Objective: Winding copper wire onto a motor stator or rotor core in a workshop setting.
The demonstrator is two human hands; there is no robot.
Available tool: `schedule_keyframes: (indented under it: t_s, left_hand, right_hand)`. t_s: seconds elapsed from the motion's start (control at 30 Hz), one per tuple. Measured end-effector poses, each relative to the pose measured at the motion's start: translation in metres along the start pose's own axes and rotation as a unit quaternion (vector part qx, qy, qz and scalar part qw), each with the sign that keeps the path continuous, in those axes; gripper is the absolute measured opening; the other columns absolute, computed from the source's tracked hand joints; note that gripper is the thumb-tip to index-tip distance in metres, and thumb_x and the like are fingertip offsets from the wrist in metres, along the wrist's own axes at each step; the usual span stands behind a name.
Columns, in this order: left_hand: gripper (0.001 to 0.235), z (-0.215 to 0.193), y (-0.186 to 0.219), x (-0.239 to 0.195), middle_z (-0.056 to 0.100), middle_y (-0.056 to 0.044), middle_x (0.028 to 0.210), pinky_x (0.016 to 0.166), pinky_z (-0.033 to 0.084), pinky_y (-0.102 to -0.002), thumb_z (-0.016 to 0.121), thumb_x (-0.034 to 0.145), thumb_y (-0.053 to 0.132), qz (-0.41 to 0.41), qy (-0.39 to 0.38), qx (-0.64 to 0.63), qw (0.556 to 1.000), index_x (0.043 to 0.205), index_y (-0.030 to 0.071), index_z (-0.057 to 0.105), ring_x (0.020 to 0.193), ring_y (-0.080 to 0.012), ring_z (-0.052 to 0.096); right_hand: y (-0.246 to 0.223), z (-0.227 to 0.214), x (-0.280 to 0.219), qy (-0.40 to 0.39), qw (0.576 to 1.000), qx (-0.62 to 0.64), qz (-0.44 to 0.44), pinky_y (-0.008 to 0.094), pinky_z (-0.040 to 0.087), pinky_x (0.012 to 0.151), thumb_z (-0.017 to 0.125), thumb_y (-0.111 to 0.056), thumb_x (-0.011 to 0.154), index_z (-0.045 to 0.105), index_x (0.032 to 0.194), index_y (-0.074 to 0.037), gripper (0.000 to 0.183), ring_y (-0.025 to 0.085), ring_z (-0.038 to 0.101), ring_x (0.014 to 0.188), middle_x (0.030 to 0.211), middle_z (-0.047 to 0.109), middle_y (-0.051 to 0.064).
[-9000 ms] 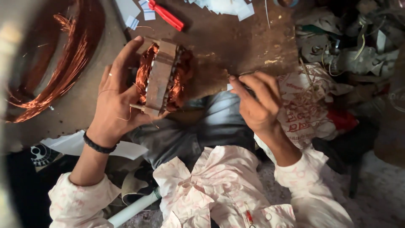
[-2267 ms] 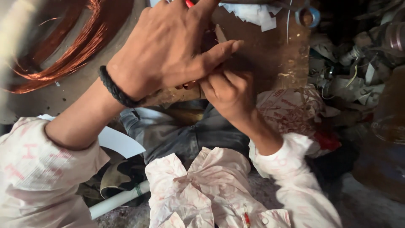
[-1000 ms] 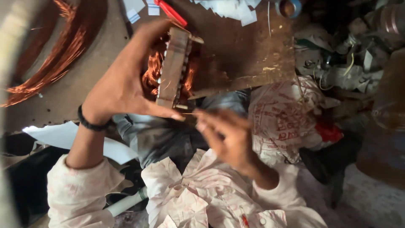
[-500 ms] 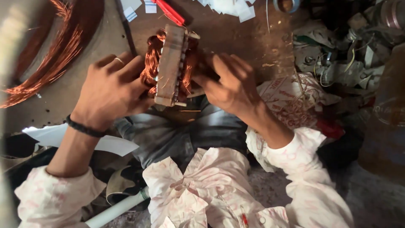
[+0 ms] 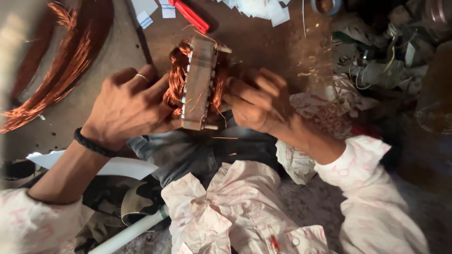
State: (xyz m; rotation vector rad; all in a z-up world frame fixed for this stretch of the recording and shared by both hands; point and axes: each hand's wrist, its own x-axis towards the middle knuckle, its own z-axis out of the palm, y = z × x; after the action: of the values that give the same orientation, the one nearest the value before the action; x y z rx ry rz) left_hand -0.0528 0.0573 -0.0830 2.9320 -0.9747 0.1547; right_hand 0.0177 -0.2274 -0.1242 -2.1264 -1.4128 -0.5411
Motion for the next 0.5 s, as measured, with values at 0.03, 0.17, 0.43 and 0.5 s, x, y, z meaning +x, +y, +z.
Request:
schedule_keyframes:
  t_s: [0.03, 0.17, 0.43, 0.5]
  left_hand:
    - [0.046, 0.001, -0.001, -0.001, 0.067, 0.002, 0.115, 0.073, 0.056, -0.039, 0.065, 0.087, 0.06, 0.008, 0.006, -0.007, 1.0, 0.076, 0.016, 0.075, 0.098, -0.0193, 0.064]
    - [0.045, -0.002, 0.001, 0.0, 0.069, -0.002, 0.124, 0.074, 0.057, -0.039, 0.068, 0.088, 0.056, 0.0, -0.017, -0.049, 0.999, 0.069, 0.014, 0.071, 0.101, -0.0203, 0.066]
    - [0.047, 0.002, 0.029, -0.011, 0.069, -0.009, 0.113, 0.078, 0.057, -0.041, 0.069, 0.09, 0.055, -0.067, 0.073, -0.056, 0.994, 0.09, 0.009, 0.076, 0.106, -0.0273, 0.067]
    - [0.055, -0.011, 0.028, -0.012, 0.07, -0.011, 0.11, 0.071, 0.055, -0.04, 0.068, 0.089, 0.061, -0.079, 0.079, -0.069, 0.991, 0.091, 0.007, 0.076, 0.099, -0.0288, 0.067]
  right_hand:
    - [0.001, 0.001, -0.003, -0.018, 1.0, 0.007, -0.008, 0.035, 0.055, 0.074, 0.078, -0.008, 0.085, 0.077, 0.097, -0.009, 0.012, 0.023, 0.066, 0.101, 0.104, 0.071, 0.003]
    - [0.003, 0.002, -0.004, -0.057, 0.998, 0.022, -0.021, 0.037, 0.056, 0.078, 0.077, -0.003, 0.083, 0.076, 0.098, -0.008, 0.017, 0.023, 0.066, 0.104, 0.109, 0.072, 0.003]
    - [-0.003, 0.008, -0.022, 0.096, 0.975, 0.161, 0.12, 0.029, 0.057, 0.064, 0.07, 0.002, 0.09, 0.075, 0.111, -0.004, 0.022, 0.015, 0.067, 0.082, 0.101, 0.065, 0.008]
    - [0.001, 0.004, -0.02, 0.135, 0.962, 0.184, 0.147, 0.025, 0.055, 0.058, 0.072, 0.001, 0.092, 0.075, 0.113, -0.005, 0.022, 0.012, 0.065, 0.076, 0.102, 0.064, 0.008]
